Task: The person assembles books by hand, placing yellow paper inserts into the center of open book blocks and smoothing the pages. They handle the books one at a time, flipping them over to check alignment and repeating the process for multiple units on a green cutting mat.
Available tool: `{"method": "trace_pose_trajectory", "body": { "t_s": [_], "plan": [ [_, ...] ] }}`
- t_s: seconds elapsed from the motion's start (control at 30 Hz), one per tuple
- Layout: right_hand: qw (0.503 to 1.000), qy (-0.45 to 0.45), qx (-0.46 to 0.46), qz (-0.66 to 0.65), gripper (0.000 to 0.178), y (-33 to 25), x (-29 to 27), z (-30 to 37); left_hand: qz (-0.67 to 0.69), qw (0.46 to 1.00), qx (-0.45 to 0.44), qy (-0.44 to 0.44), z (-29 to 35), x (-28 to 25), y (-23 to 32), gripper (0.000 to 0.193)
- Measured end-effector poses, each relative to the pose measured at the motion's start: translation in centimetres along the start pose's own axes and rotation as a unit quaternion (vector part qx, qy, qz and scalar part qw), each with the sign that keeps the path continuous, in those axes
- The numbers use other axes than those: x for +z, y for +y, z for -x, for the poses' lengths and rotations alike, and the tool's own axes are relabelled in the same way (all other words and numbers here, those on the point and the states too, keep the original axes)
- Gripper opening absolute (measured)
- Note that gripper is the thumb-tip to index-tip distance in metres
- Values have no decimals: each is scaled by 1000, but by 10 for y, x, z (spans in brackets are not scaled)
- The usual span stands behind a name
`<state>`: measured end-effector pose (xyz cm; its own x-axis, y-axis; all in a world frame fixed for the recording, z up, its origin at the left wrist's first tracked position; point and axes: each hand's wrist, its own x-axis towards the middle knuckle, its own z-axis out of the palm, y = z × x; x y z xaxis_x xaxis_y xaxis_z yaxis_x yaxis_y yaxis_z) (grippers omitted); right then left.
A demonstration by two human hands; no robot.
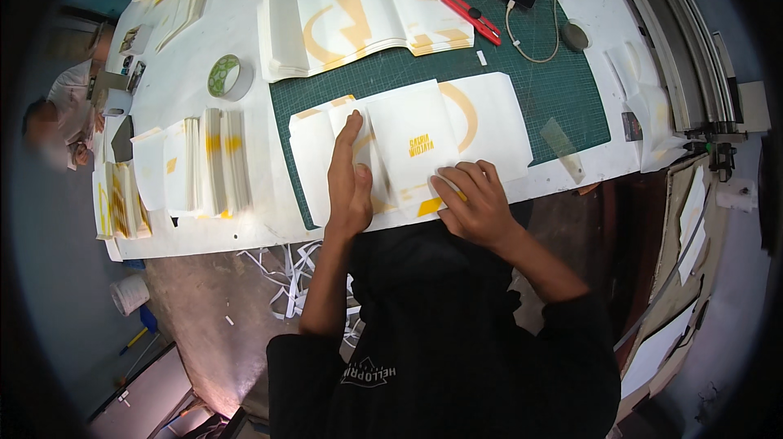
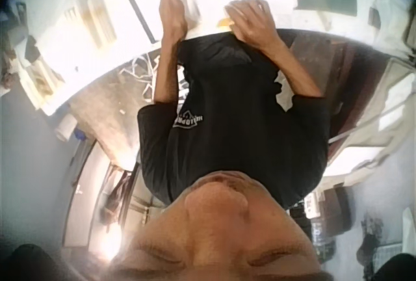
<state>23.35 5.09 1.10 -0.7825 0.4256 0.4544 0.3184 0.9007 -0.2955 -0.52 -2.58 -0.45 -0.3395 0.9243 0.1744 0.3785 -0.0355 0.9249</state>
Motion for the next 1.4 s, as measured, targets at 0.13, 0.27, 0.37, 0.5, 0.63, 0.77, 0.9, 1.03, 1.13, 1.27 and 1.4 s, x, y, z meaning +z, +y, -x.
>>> {"method": "trace_pose_trajectory", "body": {
  "t_s": [0.13, 0.27, 0.37, 0.5, 0.63, 0.77, 0.9, 1.03, 1.13, 1.27, 1.4],
  "plan": [
    [987, 108, 96, -71, 26, -2, 11, 2, -42, 999, 16, -27, -3, -1, 3, 93],
    [826, 277, 389, -300, 13, -15, -6, -4, -251, 957, 90, -118, 2, 4, 28, 128],
    [811, 312, 333, -365, 24, -33, -35, -21, -285, 945, 125, -98, 15, 21, 42, 126],
    [880, 250, 191, -355, 25, -44, -75, -40, -306, 950, 69, -13, 25, 28, 9, 100],
    [792, 302, 159, -506, 30, -12, -81, -57, -329, 899, 205, 204, -6, -5, 24, 63],
    [683, 366, 176, -607, 29, 49, -55, -126, -471, 803, 245, 270, -73, -58, 62, 55],
    [669, 288, 295, -618, 34, 112, -26, -173, -629, 743, 210, 93, -166, -100, 62, 67],
    [706, 199, 413, -540, 37, 151, 33, -171, -642, 758, 68, -92, -194, -91, 35, 89],
    [721, 210, 407, -520, 39, 141, 48, -178, -572, 810, 115, -59, -180, -77, 36, 103],
    [760, 153, 459, -433, 40, 131, 28, -184, -491, 852, 168, -73, -173, -38, 35, 87],
    [877, 127, 407, -221, 43, 156, 7, -126, -387, 900, 195, -59, -154, -1, 34, 64]
  ]
}}
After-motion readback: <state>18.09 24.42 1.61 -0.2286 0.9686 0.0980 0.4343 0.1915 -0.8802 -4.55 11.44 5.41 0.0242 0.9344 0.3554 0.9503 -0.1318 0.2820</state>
